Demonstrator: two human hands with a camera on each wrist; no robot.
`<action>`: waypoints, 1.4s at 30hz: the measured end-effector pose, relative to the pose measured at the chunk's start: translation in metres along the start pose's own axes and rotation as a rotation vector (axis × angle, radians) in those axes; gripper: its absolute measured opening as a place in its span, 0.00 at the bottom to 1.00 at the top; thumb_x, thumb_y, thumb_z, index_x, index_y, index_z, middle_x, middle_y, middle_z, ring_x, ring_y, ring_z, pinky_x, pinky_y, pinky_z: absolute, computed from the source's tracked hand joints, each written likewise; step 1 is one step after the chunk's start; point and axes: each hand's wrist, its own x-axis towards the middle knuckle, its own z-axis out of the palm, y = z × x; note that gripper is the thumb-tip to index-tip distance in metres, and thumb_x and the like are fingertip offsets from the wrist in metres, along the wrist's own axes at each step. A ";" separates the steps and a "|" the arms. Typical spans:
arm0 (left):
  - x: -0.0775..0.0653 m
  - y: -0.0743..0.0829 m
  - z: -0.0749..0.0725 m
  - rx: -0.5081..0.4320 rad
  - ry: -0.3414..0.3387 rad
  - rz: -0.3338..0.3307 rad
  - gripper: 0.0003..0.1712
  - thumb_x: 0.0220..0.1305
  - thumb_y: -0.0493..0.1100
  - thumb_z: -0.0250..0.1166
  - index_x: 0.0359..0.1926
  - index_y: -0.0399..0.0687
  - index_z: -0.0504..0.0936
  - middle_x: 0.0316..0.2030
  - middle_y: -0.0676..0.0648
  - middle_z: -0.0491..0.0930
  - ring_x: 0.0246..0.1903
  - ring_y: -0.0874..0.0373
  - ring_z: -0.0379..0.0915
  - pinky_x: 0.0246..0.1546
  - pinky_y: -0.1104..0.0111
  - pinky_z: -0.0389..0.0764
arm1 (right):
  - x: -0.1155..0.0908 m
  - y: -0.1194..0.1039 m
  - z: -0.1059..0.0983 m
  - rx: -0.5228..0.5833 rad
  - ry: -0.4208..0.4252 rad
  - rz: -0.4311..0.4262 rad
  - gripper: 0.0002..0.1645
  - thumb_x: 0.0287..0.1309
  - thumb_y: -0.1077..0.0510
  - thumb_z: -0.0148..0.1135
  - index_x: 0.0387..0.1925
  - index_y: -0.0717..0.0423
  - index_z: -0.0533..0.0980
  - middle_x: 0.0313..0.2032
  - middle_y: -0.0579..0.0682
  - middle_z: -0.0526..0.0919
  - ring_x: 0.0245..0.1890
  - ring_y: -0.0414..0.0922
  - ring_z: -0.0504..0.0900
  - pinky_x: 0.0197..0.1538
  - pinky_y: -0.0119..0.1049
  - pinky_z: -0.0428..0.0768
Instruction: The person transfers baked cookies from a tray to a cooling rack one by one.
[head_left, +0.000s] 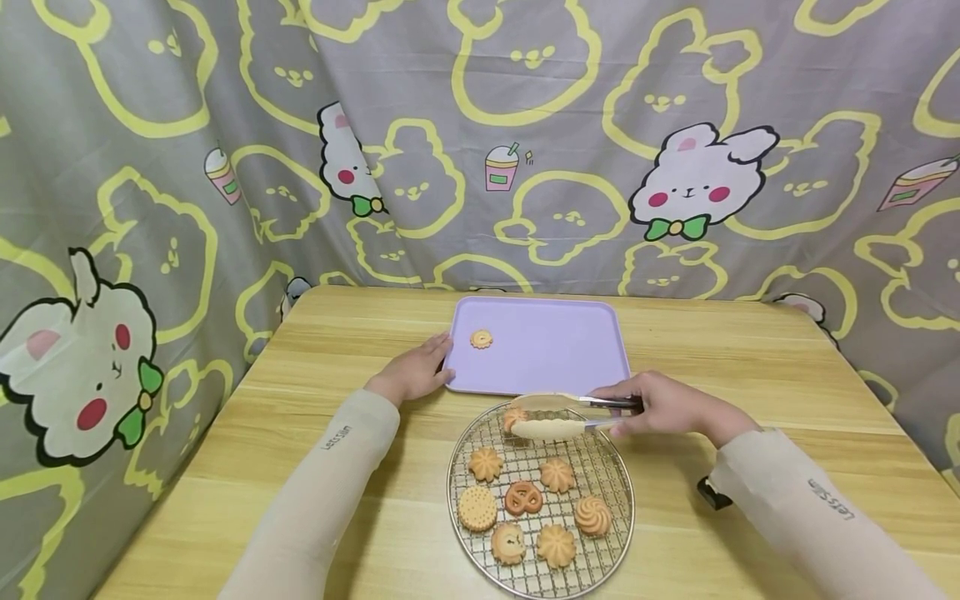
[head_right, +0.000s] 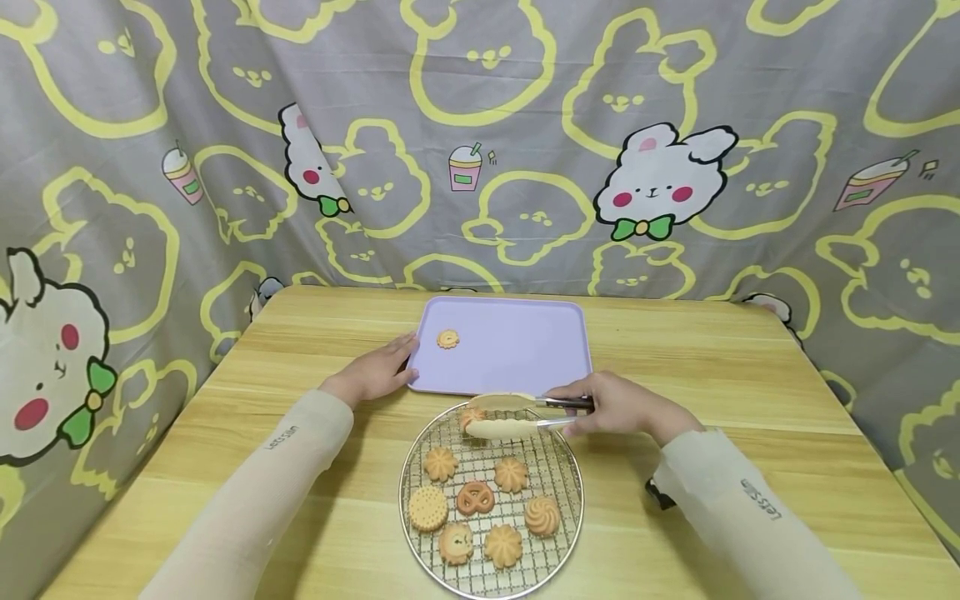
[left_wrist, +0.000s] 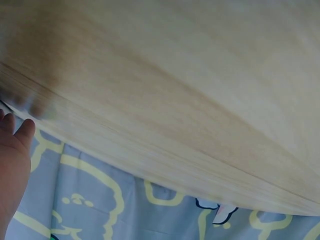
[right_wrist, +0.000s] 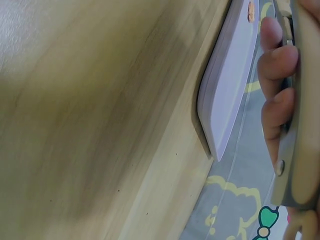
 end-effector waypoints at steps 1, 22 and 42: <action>0.000 0.000 0.000 0.002 0.000 -0.001 0.40 0.73 0.58 0.46 0.74 0.41 0.46 0.74 0.45 0.42 0.72 0.51 0.38 0.70 0.59 0.49 | 0.000 0.000 0.000 0.004 -0.007 -0.006 0.34 0.49 0.49 0.73 0.57 0.58 0.76 0.25 0.40 0.77 0.19 0.35 0.68 0.21 0.30 0.73; 0.001 -0.001 0.000 0.002 -0.009 0.000 0.40 0.73 0.58 0.46 0.74 0.41 0.46 0.74 0.45 0.42 0.72 0.51 0.38 0.70 0.59 0.48 | 0.001 -0.002 0.002 0.040 -0.090 -0.040 0.34 0.44 0.53 0.76 0.55 0.58 0.78 0.24 0.40 0.78 0.19 0.33 0.68 0.21 0.27 0.72; 0.002 -0.003 0.002 0.010 0.007 0.009 0.40 0.72 0.57 0.47 0.74 0.40 0.46 0.74 0.44 0.43 0.72 0.50 0.39 0.70 0.59 0.49 | 0.001 -0.007 0.000 0.050 -0.109 -0.033 0.38 0.39 0.56 0.78 0.56 0.59 0.77 0.26 0.40 0.80 0.20 0.35 0.70 0.21 0.28 0.74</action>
